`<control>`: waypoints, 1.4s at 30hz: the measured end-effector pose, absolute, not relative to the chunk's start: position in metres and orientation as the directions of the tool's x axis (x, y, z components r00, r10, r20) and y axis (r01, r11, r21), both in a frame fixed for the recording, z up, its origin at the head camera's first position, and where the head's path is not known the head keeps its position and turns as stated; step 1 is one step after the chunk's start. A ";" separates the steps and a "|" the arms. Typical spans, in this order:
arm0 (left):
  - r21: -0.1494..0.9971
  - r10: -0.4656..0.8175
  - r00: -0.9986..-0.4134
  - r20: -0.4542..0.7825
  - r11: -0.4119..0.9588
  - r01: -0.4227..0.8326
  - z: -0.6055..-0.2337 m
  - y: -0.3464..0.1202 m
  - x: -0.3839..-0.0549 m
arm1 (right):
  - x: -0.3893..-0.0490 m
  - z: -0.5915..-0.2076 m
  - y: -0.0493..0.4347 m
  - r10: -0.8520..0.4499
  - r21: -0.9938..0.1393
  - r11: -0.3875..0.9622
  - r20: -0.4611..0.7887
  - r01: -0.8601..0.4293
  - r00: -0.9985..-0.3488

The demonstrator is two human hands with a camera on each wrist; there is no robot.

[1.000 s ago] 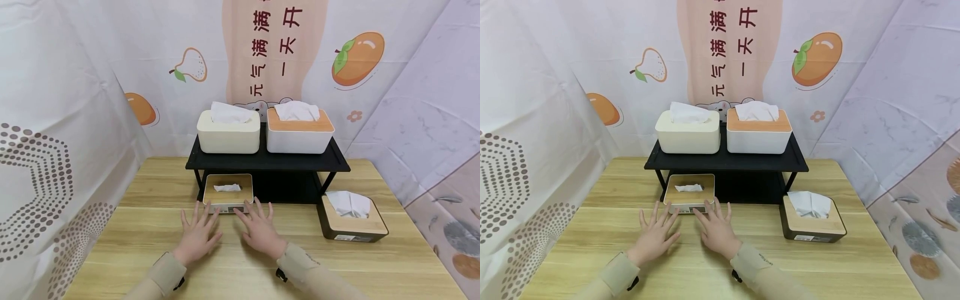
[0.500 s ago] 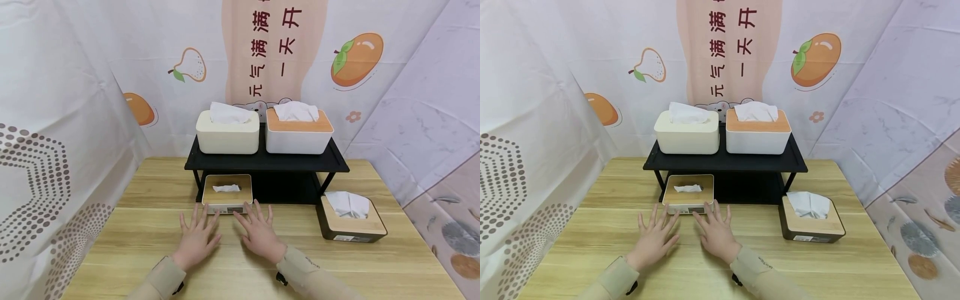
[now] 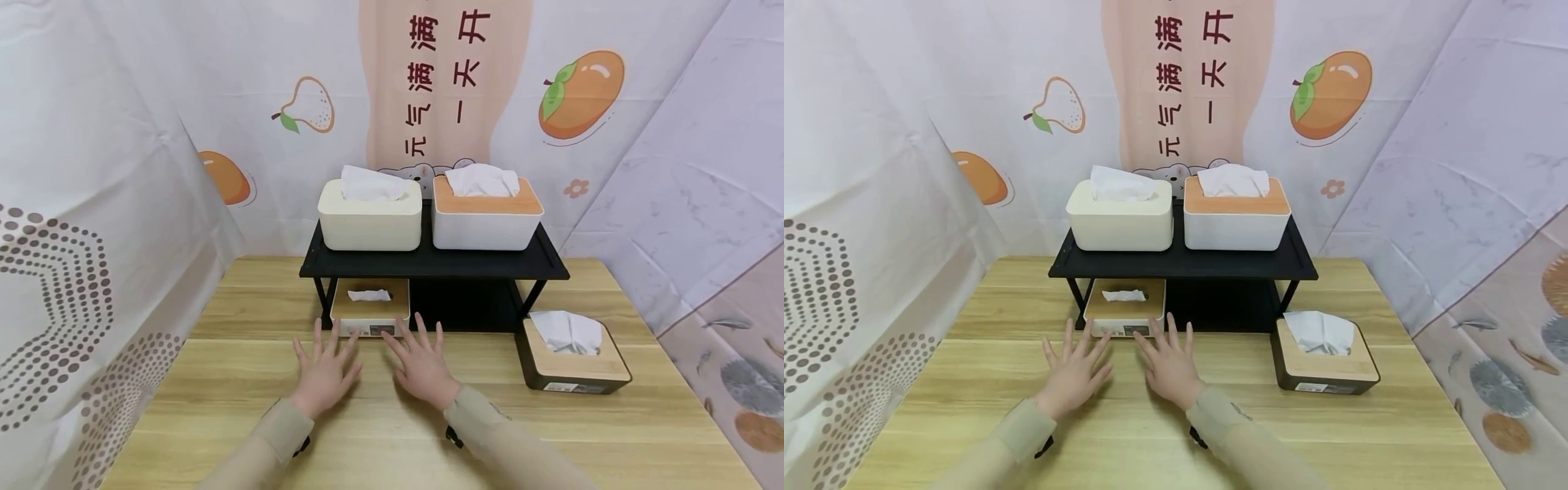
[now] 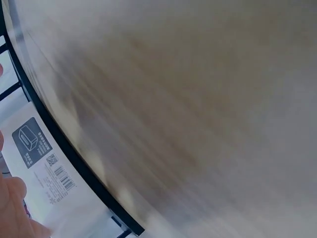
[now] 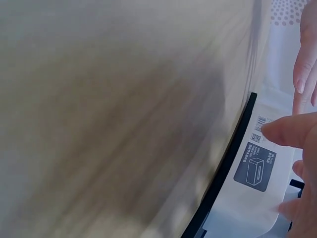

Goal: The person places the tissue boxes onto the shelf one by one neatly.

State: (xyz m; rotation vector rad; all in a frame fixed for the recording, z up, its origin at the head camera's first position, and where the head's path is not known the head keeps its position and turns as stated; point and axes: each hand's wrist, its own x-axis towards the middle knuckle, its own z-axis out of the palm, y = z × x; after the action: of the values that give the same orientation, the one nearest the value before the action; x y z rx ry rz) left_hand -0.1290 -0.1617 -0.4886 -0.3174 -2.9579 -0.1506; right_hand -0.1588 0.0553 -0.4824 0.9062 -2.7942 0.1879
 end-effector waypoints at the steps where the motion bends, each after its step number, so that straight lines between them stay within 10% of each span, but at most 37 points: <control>1: 0.083 0.197 -0.966 0.170 0.973 0.213 -0.488 -0.162 -0.131 | -0.160 -0.482 0.054 -0.564 -0.057 0.807 0.219 -0.587 -0.796; 42: 0.119 0.143 -0.986 0.082 0.981 0.153 -0.490 -0.161 -0.173 | -0.196 -0.481 0.043 -0.494 -0.094 0.862 0.062 -0.497 -0.867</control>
State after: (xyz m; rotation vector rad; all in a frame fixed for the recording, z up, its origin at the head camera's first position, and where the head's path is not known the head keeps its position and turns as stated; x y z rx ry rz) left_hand -0.1733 -0.1610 -0.4903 -0.2285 -3.0537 -0.1922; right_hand -0.1963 0.0429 -0.4815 0.7976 -2.9968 0.1662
